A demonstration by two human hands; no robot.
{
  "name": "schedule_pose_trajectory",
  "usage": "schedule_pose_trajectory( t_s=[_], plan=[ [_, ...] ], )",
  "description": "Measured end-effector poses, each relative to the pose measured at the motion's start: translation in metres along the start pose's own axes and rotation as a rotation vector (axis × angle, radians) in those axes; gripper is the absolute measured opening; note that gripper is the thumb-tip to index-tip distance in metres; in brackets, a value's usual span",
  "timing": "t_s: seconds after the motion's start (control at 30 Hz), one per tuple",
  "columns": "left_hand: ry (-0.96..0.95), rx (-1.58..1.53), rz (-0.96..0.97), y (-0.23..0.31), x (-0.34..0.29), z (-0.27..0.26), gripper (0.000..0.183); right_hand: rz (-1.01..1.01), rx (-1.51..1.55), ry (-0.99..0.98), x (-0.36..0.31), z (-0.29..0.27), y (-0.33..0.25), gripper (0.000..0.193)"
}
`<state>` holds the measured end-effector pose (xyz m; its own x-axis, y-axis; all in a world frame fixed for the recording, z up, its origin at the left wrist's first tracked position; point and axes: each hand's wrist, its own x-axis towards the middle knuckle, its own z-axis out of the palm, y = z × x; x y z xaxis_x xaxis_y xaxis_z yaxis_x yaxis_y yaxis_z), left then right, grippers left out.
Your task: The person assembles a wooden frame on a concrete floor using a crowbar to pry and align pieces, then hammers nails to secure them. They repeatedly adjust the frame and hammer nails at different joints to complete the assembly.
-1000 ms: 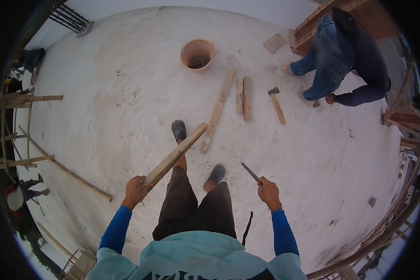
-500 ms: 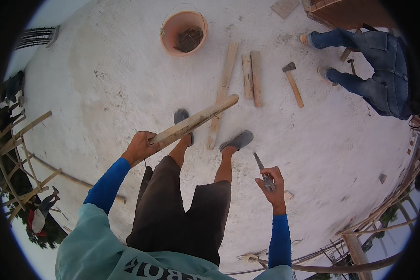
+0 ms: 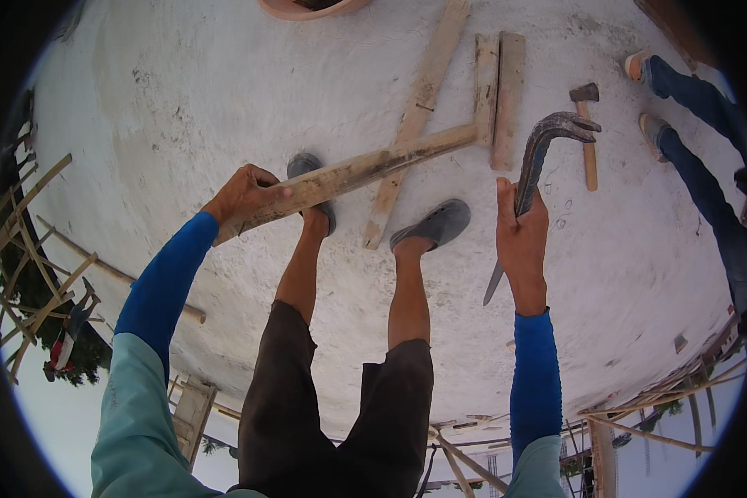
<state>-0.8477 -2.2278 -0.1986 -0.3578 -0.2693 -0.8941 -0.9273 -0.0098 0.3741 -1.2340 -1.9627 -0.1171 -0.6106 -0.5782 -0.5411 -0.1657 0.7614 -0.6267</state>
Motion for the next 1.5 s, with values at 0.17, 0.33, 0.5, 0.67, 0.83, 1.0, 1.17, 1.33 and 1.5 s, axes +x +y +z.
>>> schedule_pose_trajectory(
  t_s=[0.17, 0.33, 0.5, 0.67, 0.83, 1.0, 1.17, 1.33, 1.5],
  plan=[
    [-0.171, -0.076, -0.098, -0.016, 0.030, -0.021, 0.068, 0.087, 0.033, -0.304, 0.012, -0.028, -0.026, 0.061],
    [-0.336, -0.222, -0.273, -0.022, 0.044, -0.038, 0.069, 0.078, -0.112, -0.242, -0.009, 0.008, 0.050, 0.059],
    [-0.547, -0.606, -0.390, -0.022, 0.038, -0.046, 0.064, 0.249, -0.164, -0.381, -0.054, 0.021, 0.071, 0.059],
    [-0.592, -0.535, -0.392, -0.035, 0.026, -0.051, 0.068, 0.378, 0.083, -0.520, -0.121, 0.003, 0.052, 0.055],
    [-0.465, -0.354, -0.304, -0.086, -0.029, -0.070, 0.075, 0.428, -0.110, -0.408, -0.160, 0.012, 0.074, 0.043],
    [-0.119, -0.089, -0.219, -0.164, -0.087, -0.083, 0.061, 0.472, -0.141, -0.324, -0.156, 0.018, 0.080, 0.037],
    [0.240, 0.141, 0.034, -0.214, -0.104, -0.075, 0.044, 0.432, -0.162, -0.278, -0.166, 0.022, 0.076, 0.036],
    [0.671, 0.460, 0.264, -0.210, -0.063, -0.050, 0.044, 0.549, -0.019, -0.165, -0.188, 0.042, 0.094, 0.028],
    [0.907, 0.595, 0.370, -0.194, 0.030, -0.041, 0.047, 0.530, 0.042, -0.115, -0.207, 0.058, 0.105, 0.027]
  ],
)
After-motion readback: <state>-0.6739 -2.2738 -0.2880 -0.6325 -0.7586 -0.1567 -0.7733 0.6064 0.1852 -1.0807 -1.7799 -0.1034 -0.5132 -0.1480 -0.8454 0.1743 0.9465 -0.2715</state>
